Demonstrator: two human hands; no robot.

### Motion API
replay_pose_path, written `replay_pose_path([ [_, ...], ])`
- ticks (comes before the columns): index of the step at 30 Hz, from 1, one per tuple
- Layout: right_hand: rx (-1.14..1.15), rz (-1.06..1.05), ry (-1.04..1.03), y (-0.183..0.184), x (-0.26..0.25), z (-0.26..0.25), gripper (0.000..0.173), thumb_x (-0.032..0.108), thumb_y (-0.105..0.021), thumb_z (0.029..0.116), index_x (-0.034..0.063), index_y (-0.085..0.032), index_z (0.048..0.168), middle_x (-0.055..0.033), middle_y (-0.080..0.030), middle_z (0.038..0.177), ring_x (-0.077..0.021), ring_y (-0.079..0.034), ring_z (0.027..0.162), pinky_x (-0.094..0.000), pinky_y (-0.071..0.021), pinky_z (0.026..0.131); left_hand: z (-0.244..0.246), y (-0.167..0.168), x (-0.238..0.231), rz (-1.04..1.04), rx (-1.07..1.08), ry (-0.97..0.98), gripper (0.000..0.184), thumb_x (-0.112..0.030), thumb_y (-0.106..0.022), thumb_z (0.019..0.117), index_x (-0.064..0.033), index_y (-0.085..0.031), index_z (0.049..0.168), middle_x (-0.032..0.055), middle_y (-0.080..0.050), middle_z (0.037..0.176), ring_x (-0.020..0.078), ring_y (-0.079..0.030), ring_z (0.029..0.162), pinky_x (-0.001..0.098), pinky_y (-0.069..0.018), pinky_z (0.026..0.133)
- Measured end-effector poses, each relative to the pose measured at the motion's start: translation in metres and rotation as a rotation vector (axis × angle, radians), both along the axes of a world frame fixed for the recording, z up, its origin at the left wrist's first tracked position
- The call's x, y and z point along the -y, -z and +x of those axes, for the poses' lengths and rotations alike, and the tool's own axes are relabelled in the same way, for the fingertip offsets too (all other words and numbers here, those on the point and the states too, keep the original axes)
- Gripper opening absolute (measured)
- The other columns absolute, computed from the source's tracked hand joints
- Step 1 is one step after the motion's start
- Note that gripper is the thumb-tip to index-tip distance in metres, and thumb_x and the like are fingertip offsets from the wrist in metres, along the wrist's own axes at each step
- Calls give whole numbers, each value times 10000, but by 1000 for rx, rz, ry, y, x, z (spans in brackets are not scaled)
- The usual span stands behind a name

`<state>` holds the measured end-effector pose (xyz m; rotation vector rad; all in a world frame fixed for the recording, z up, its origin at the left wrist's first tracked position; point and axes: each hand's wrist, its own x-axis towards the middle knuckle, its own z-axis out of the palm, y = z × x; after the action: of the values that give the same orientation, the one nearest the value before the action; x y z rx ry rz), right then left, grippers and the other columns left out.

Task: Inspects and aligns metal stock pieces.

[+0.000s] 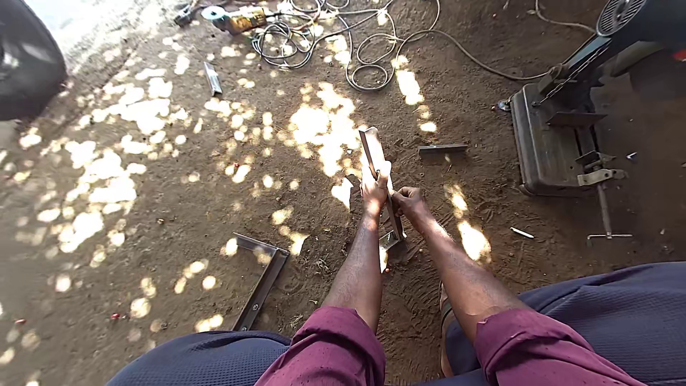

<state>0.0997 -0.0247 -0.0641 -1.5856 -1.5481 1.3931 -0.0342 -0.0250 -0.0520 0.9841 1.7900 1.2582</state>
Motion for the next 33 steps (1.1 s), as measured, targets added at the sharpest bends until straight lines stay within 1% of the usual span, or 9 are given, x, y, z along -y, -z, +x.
replay_pose_path([
  [3,76,21,22,-2,4,-3,349,390,-638,1002,43,-654,1031,-134,-685,849,-255,-677,668,-485,-599,661,3,2,-2,42,17,-8,881,-811,-478,879,-75,-522,1360,136,-683,1070,242,-664,976,508,-554,872],
  [9,137,-2,-22,-4,-1,-6,456,420,-453,1072,45,-639,892,-115,-641,732,-247,-642,601,-471,-566,590,2,11,-2,122,-43,0,882,-760,-482,916,-43,-492,1430,151,-681,1173,229,-661,1078,494,-536,966],
  [15,143,-42,-47,-6,2,-5,403,433,-557,1027,54,-666,941,-115,-674,767,-239,-664,612,-467,-588,611,0,1,6,102,-8,2,914,-751,-481,931,-72,-402,1538,147,-638,1337,199,-622,1216,457,-499,1068],
  [19,159,-66,-14,-3,1,-8,506,494,-489,1053,51,-692,920,-118,-674,748,-244,-668,620,-483,-589,617,1,1,5,89,-6,-12,866,-755,-493,920,-74,-486,1455,138,-670,1237,219,-642,1144,499,-520,1012],
  [23,177,-46,1,-5,1,-9,380,430,-575,1010,64,-632,1095,-150,-687,919,-283,-688,778,-526,-582,719,0,-2,6,72,-13,-8,812,-746,-493,928,-36,-540,1319,150,-682,1035,248,-668,960,511,-555,882],
  [26,278,-47,-18,-14,-3,-11,497,448,-447,1064,25,-666,922,-169,-678,829,-306,-687,731,-544,-573,696,1,-5,7,70,-37,4,685,-640,-505,995,-19,-541,1280,143,-670,954,240,-671,881,485,-570,830],
  [28,320,-19,26,-18,1,-9,599,556,-428,1054,36,-670,883,-168,-673,829,-317,-682,751,-561,-561,705,2,-2,7,88,-53,6,659,-632,-493,1006,-25,-547,1258,129,-672,914,230,-679,843,476,-582,809],
  [31,231,50,36,-13,2,-8,407,466,-550,1006,79,-676,1013,-128,-688,866,-280,-687,754,-538,-580,710,0,-2,6,86,-31,5,670,-644,-507,992,-30,-557,1256,126,-677,915,228,-680,836,475,-583,805],
  [33,244,-3,4,-10,-2,-7,334,374,-545,1002,67,-677,1005,-129,-695,838,-270,-688,693,-519,-587,665,0,-2,5,58,2,-5,661,-653,-513,988,-38,-564,1224,126,-667,912,233,-672,828,479,-578,796],
])
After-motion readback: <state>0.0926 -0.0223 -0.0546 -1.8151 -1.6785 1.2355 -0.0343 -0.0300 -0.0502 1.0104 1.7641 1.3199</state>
